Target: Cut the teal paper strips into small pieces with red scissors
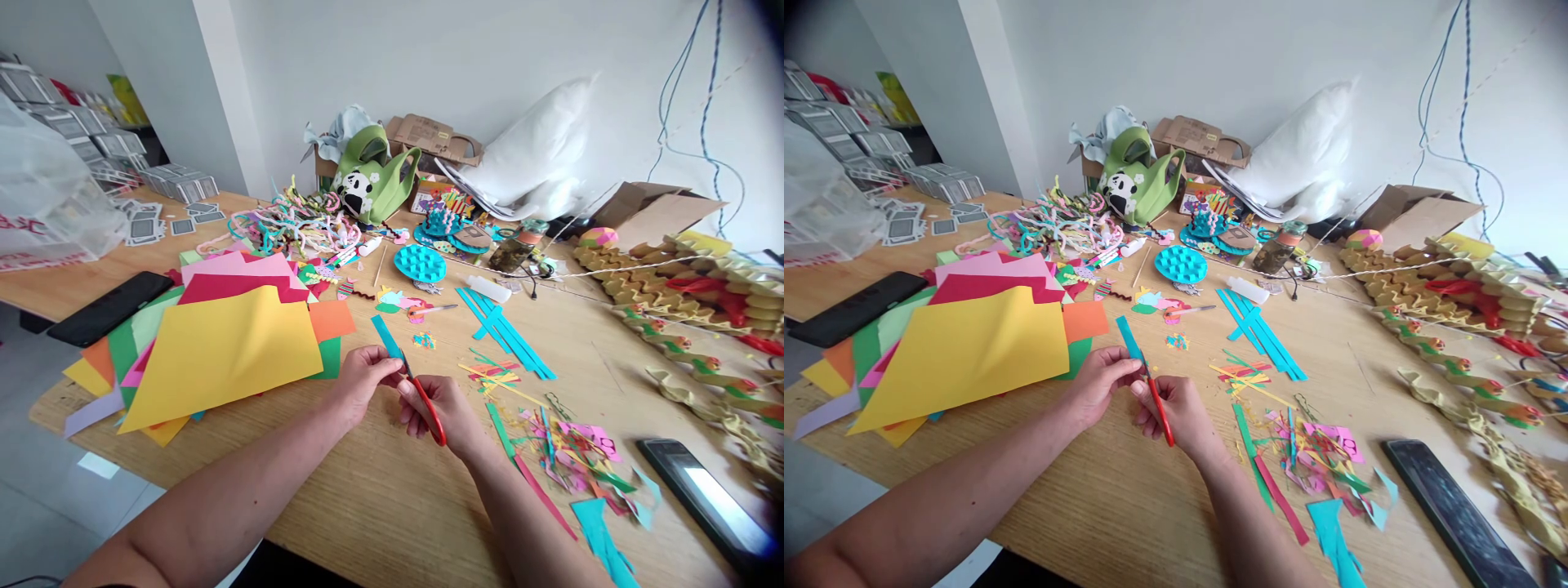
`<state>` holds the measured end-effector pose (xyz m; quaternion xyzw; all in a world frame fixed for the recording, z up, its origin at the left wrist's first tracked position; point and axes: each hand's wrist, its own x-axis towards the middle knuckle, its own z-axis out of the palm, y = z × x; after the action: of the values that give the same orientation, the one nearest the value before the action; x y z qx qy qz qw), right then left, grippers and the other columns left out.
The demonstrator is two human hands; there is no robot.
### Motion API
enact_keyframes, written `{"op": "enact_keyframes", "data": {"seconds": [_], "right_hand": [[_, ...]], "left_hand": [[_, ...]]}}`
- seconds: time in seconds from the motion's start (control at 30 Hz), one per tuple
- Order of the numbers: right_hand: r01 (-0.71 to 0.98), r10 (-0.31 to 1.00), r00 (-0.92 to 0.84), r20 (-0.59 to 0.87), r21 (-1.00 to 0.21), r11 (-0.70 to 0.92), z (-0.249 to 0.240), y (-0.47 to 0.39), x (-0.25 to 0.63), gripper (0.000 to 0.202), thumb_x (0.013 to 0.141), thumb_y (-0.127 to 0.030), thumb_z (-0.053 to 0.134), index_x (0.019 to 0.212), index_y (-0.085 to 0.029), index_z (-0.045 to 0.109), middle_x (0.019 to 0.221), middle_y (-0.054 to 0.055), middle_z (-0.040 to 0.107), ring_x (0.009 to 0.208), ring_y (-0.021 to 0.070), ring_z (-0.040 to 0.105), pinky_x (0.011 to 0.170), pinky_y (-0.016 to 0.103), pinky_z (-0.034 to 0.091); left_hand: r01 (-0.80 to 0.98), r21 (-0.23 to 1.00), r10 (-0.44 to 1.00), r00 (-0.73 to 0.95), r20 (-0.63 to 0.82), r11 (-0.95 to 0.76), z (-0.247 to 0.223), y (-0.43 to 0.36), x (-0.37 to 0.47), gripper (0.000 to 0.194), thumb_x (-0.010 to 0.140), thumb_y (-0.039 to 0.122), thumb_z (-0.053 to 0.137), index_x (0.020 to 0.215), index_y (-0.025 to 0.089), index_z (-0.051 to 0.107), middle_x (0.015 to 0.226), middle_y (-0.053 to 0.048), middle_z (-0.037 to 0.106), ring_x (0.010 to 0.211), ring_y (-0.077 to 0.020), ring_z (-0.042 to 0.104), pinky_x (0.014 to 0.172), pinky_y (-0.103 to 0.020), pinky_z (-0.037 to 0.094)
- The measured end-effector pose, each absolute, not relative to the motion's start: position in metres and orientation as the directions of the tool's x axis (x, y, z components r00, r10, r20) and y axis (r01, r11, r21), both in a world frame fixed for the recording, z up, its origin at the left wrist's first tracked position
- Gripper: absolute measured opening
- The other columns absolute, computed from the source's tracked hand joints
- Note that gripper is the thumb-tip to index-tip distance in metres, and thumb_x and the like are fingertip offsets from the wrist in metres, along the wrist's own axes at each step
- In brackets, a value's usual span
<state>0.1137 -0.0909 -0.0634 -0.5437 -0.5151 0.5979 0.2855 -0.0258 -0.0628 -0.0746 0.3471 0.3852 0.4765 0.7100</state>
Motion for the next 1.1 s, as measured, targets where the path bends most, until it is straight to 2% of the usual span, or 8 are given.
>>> {"op": "enact_keyframes", "data": {"seconds": [0.3,0.67,1.1], "right_hand": [[0.218,0.901,-0.239,-0.361,-0.925,-0.312,-0.0577,-0.0921,0.1121,0.061,0.063,-0.075,0.057,0.058,-0.015,0.052,0.048,0.003,0.06,0.038,0.0105,0.056,0.037,0.02,0.042],[0.207,0.902,-0.242,-0.358,-0.927,-0.313,-0.0626,-0.0915,0.1131,0.057,0.064,-0.07,0.063,0.059,-0.015,0.053,0.049,0.002,0.061,0.037,0.01,0.055,0.036,0.019,0.041],[0.231,0.89,-0.264,-0.373,-0.92,-0.317,-0.0617,-0.0903,0.1164,0.056,0.063,-0.069,0.064,0.059,-0.015,0.053,0.05,0.002,0.061,0.038,0.0099,0.056,0.036,0.018,0.042]], "left_hand": [[-0.387,0.874,0.947,0.24,-0.212,0.294,-0.0747,-0.0625,-0.0253,0.013,0.064,0.025,0.068,0.061,0.014,0.062,0.061,-0.001,0.062,0.058,-0.0124,0.059,0.06,-0.025,0.045],[-0.423,0.849,0.944,0.236,-0.233,0.315,-0.0739,-0.0619,-0.0257,0.016,0.063,0.026,0.069,0.063,0.013,0.062,0.062,-0.003,0.063,0.056,-0.0133,0.059,0.059,-0.026,0.046],[-0.365,0.869,0.935,0.248,-0.254,0.333,-0.0746,-0.0592,-0.0281,0.015,0.061,0.024,0.068,0.066,0.011,0.063,0.064,-0.004,0.065,0.06,-0.0124,0.058,0.062,-0.025,0.045]]}}
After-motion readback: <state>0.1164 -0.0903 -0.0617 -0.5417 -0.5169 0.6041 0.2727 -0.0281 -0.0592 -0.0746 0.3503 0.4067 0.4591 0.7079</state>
